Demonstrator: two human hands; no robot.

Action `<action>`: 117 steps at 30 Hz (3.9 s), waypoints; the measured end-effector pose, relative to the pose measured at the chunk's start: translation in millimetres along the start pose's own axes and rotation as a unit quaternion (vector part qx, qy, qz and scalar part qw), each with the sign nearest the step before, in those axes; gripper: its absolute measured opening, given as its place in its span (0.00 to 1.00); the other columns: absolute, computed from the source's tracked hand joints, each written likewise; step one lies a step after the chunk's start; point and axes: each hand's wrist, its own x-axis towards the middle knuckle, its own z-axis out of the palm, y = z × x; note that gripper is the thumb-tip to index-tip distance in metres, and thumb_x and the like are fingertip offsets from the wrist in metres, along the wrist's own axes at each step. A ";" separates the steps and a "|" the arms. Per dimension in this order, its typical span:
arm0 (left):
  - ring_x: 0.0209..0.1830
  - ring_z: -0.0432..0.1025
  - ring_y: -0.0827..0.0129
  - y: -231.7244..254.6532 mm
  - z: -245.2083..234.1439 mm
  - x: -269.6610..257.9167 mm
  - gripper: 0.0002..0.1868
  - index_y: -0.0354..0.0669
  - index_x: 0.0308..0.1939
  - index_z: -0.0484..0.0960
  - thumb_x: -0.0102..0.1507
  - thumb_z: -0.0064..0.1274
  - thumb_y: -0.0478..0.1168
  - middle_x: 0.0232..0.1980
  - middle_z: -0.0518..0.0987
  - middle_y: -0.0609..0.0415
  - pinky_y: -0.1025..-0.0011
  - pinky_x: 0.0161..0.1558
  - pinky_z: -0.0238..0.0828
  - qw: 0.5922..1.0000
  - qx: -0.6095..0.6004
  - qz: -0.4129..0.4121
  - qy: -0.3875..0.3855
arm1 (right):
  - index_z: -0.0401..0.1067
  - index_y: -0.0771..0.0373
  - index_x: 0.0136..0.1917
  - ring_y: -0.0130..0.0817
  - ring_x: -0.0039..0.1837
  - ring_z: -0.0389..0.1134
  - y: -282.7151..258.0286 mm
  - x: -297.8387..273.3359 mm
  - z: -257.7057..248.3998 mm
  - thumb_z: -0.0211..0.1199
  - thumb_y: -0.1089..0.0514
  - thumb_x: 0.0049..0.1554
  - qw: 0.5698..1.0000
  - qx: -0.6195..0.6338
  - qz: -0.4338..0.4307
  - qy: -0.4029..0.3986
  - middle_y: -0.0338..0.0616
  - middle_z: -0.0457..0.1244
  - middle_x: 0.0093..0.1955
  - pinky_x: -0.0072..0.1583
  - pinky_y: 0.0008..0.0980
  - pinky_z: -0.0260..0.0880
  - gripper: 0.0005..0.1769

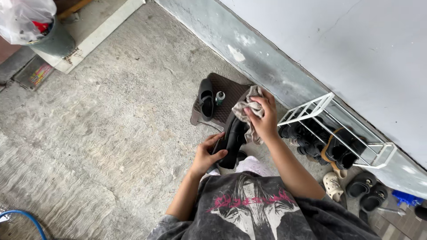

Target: The person cleans a pair of black leather shoes and a pair of black sandals using a cloth and a cleaning solution. They wipe the shoes thoroughly, then place them on a metal shoe rack. They proceed to clean the sandals by applying the solution and wiping them down with the cloth.

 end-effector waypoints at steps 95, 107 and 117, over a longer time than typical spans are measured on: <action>0.55 0.77 0.62 -37.4 40.7 -14.0 0.33 0.21 0.65 0.70 0.59 0.58 0.37 0.57 0.80 0.40 0.66 0.63 0.70 0.943 -0.319 -0.058 0.071 | 0.70 0.54 0.40 0.31 0.43 0.65 83.0 31.6 18.6 0.72 0.53 0.57 0.994 0.010 -0.099 0.047 0.35 0.63 0.38 0.44 0.35 0.68 0.12; 0.51 0.77 0.61 -50.3 28.6 1.5 0.34 0.25 0.68 0.69 0.63 0.57 0.45 0.56 0.79 0.42 0.65 0.57 0.72 0.924 -0.375 -0.041 0.066 | 0.68 0.57 0.47 0.31 0.51 0.67 102.7 27.8 27.4 0.70 0.62 0.60 0.993 0.092 -0.049 0.052 0.40 0.64 0.49 0.51 0.30 0.72 0.10; 0.53 0.76 0.55 -64.8 50.1 1.5 0.34 0.31 0.66 0.70 0.64 0.58 0.51 0.56 0.78 0.42 0.51 0.58 0.74 0.880 -0.472 -0.039 0.028 | 0.61 0.59 0.62 0.29 0.53 0.67 47.4 13.1 -7.3 0.75 0.52 0.48 0.891 0.325 0.270 -0.167 0.38 0.63 0.55 0.57 0.31 0.71 0.35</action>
